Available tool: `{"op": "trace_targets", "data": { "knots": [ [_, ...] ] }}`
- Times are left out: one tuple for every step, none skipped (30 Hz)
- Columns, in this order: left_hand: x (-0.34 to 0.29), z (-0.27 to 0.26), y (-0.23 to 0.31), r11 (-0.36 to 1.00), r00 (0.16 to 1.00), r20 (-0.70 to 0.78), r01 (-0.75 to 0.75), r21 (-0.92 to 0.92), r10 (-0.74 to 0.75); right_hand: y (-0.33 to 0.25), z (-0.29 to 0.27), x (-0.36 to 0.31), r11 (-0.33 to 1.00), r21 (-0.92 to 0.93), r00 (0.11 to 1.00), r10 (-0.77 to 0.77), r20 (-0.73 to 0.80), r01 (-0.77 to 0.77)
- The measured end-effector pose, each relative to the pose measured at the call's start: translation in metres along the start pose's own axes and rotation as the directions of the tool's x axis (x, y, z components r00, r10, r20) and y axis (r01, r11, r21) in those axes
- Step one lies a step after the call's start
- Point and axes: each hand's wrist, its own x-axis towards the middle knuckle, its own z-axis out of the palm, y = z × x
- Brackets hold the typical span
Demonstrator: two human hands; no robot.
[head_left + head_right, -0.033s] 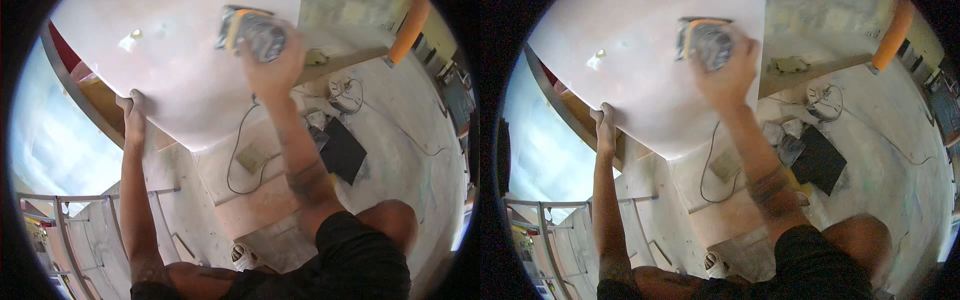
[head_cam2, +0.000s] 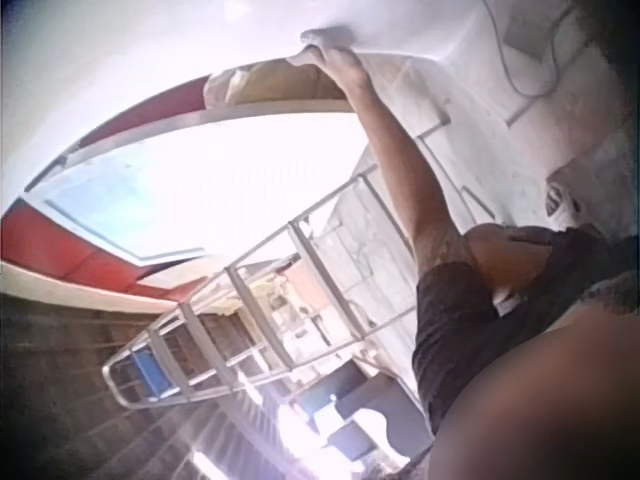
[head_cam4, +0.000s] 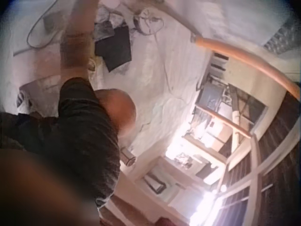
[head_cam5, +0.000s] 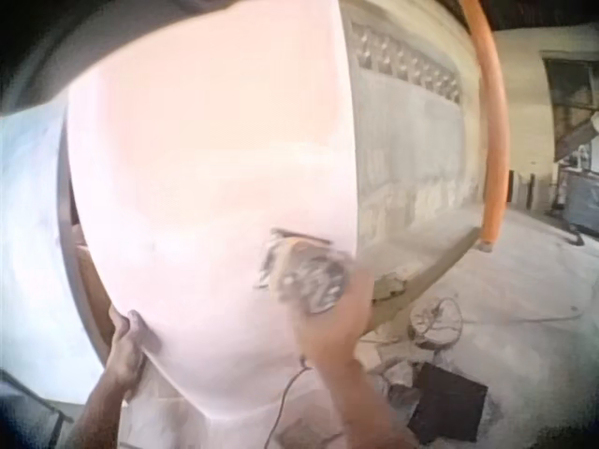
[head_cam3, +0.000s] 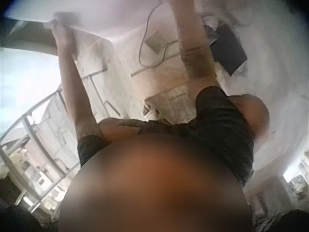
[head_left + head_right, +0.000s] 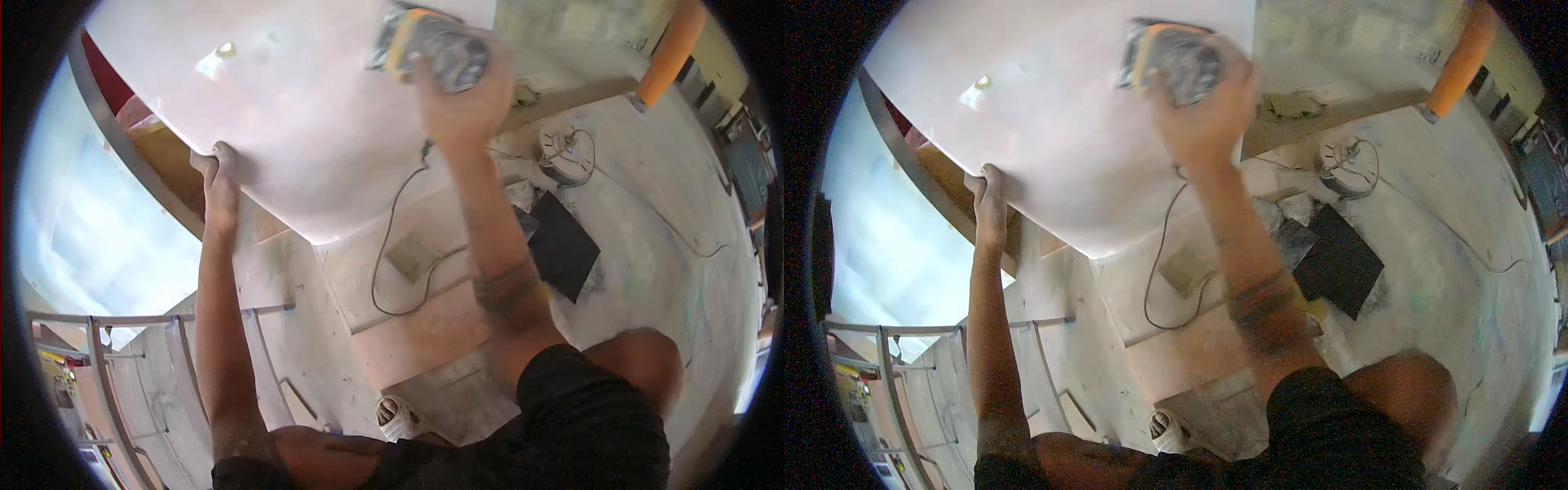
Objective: The recorder uses an orbital electric sander and manual sandpaper to smooth a curved white surface, likely a wall or column.
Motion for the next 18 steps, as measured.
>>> {"op": "trace_targets", "data": {
  "knots": [
    [0.003,0.007,0.0,1.0,0.999,0.036,0.007,-0.013,-0.006,0.023,-0.007,0.007,0.998,0.034,0.999,0.052,-0.007,-0.052],
    [0.003,0.005,-0.004,1.0,1.0,0.021,0.019,-0.002,-0.019,0.03,-0.011,0.007,0.979,0.106,0.984,0.179,-0.016,-0.177],
    [0.005,0.005,-0.006,1.0,1.0,0.028,-0.007,0.012,0.006,0.038,-0.017,0.011,0.941,0.173,0.954,0.298,-0.019,-0.29],
    [0.007,0.002,-0.009,0.999,0.999,0.034,-0.034,0.029,0.033,0.051,-0.021,0.012,0.923,0.203,0.94,0.339,-0.025,-0.328],
    [0.009,-0.001,-0.008,0.992,0.994,0.069,0.08,0.094,-0.087,0.063,-0.027,0.013,0.906,0.228,0.927,0.375,-0.033,-0.358],
    [0.013,-0.008,-0.016,0.991,0.994,0.049,0.089,0.103,-0.095,0.059,-0.027,0.012,0.898,0.24,0.924,0.383,-0.017,-0.368],
    [0.017,-0.013,-0.027,0.993,1.0,0.008,0.02,0.117,-0.021,0.056,-0.027,0.011,0.84,0.241,0.862,0.507,-0.03,-0.486],
    [0.017,-0.009,-0.026,0.991,0.998,-0.021,-0.051,0.123,0.054,0.056,-0.031,0.01,0.775,0.231,0.788,0.614,-0.051,-0.588],
    [0.016,-0.008,-0.024,0.991,0.999,-0.002,-0.045,0.126,0.046,0.058,-0.033,0.007,0.774,0.23,0.788,0.614,-0.04,-0.591],
    [0.014,-0.008,-0.023,0.991,0.999,-0.011,-0.037,0.126,0.039,0.058,-0.033,0.003,0.763,0.218,0.778,0.628,-0.03,-0.608],
    [0.008,0.003,-0.01,0.997,1.0,0.029,0.001,0.078,-0.003,0.06,-0.037,0.001,0.759,0.196,0.77,0.637,-0.027,-0.621],
    [0.002,0.004,-0.003,0.998,0.997,0.06,0.04,0.044,-0.043,0.05,-0.035,-0.003,0.756,0.196,0.769,0.639,-0.014,-0.624],
    [0.003,0.004,-0.004,0.998,0.998,0.055,0.031,0.057,-0.034,0.04,-0.033,-0.009,0.764,0.161,0.775,0.632,0.008,-0.625],
    [0.003,0.002,-0.004,0.997,0.998,0.039,0.036,0.065,-0.039,0.025,-0.028,-0.017,0.768,0.134,0.778,0.628,0.033,-0.626],
    [0.004,0.002,-0.007,0.999,1.0,0.0,-0.023,0.04,0.023,0.013,-0.023,-0.026,0.765,0.138,0.776,0.629,0.045,-0.629],
    [0.007,0.0,-0.01,0.996,0.996,-0.041,-0.084,0.019,0.085,0.001,-0.017,-0.036,0.823,0.102,0.829,0.557,0.054,-0.559],
    [0.02,-0.01,-0.025,0.998,0.999,0.044,-0.006,-0.069,0.009,-0.012,-0.011,-0.043,0.875,0.068,0.878,0.475,0.061,-0.478],
    [0.018,-0.01,-0.024,0.997,0.999,0.04,-0.003,-0.073,0.006,-0.019,-0.006,-0.051,0.877,0.067,0.879,0.472,0.067,-0.476]
  ]
}}
